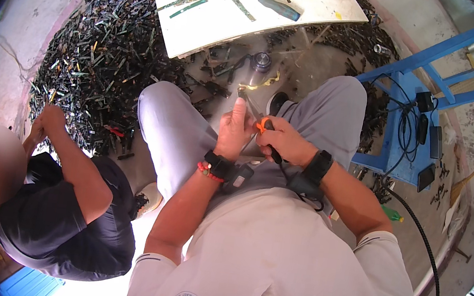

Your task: The person sits on the floor and uses pliers and a screwdriver to strip components from small green circuit boards. They repeatedly pick up boards from a large pile, remove parts, and place the boards on a nearby white board. Another person works alongside them on a similar pile of electronic waste.

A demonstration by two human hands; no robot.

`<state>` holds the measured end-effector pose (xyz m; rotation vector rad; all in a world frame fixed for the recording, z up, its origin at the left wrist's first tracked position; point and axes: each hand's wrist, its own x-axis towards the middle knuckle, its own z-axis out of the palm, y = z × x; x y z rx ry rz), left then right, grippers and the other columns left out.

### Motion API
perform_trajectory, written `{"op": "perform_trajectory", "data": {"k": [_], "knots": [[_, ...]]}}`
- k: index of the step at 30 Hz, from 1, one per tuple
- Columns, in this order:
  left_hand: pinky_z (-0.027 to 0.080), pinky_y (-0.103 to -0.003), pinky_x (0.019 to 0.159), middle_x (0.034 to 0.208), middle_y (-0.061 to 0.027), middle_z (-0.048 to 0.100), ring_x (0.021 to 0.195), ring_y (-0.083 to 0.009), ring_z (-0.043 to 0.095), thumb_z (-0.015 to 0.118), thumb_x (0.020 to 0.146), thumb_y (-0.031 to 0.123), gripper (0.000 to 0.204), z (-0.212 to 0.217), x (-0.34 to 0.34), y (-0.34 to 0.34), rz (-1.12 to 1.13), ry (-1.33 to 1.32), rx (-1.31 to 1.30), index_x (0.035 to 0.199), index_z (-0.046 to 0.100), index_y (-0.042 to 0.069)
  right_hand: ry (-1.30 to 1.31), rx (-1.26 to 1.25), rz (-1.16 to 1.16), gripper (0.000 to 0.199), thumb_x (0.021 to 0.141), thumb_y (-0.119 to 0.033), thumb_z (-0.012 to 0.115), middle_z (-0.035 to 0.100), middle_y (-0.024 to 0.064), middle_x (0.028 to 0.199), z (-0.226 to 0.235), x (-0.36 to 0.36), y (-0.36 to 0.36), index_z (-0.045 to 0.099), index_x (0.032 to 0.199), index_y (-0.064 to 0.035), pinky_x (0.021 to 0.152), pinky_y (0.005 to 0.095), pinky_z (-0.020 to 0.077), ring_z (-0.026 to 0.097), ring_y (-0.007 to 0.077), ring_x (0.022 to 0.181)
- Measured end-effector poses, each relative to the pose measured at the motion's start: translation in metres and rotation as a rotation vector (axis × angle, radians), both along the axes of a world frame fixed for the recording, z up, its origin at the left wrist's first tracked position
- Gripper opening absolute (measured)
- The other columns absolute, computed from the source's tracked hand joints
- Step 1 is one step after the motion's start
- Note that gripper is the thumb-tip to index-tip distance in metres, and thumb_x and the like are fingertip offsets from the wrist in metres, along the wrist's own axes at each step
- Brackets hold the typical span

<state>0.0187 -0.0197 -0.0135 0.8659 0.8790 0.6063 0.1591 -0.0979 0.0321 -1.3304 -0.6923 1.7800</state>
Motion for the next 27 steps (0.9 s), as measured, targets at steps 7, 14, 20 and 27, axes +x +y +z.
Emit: {"op": "perform_trajectory", "data": {"k": [7,14,20,27], "knots": [[0.018,-0.025,0.040,0.050,0.0019,0.035,0.040,-0.0076,0.025,0.042,0.098,0.060,0.058,0.004,-0.001,-0.002,-0.033,-0.065,-0.185,0.071,0.047,0.009,0.015,-0.040,0.005,0.012,0.082,-0.010,0.053,0.051,0.0026,0.066,0.009,0.006,0.003,0.051,0.091,-0.0021,0.047,0.0292,0.0436,0.050,0.0117,0.054],[0.028,-0.026,0.043,0.053,0.0024,0.041,0.046,-0.0075,0.036,0.046,0.100,0.049,0.058,0.002,0.005,-0.002,0.050,0.093,0.065,0.063,0.050,0.005,-0.548,0.221,0.090,0.021,0.085,-0.012,0.054,0.055,0.0147,0.077,-0.015,0.000,-0.008,0.047,0.100,0.0021,0.065,0.0394,0.0445,0.056,0.0287,0.072],[0.032,-0.027,0.045,0.054,0.0010,0.044,0.048,-0.0088,0.039,0.044,0.103,0.043,0.057,-0.004,0.006,-0.004,0.070,0.152,0.254,0.063,0.051,0.003,-0.882,0.158,0.145,0.024,0.083,-0.010,0.053,0.058,0.0298,0.086,0.011,-0.011,-0.002,0.045,0.098,0.0065,0.073,0.0513,0.0451,0.059,0.0465,0.085],[0.039,-0.033,0.049,0.055,-0.0049,0.049,0.049,-0.0142,0.046,0.041,0.104,0.042,0.058,-0.012,0.006,-0.004,0.084,0.267,0.381,0.068,0.056,-0.001,-1.172,0.225,0.141,0.028,0.079,-0.005,0.060,0.059,0.0297,0.093,0.012,-0.020,-0.002,0.045,0.100,0.0059,0.078,0.0520,0.0473,0.060,0.0469,0.089]]}}
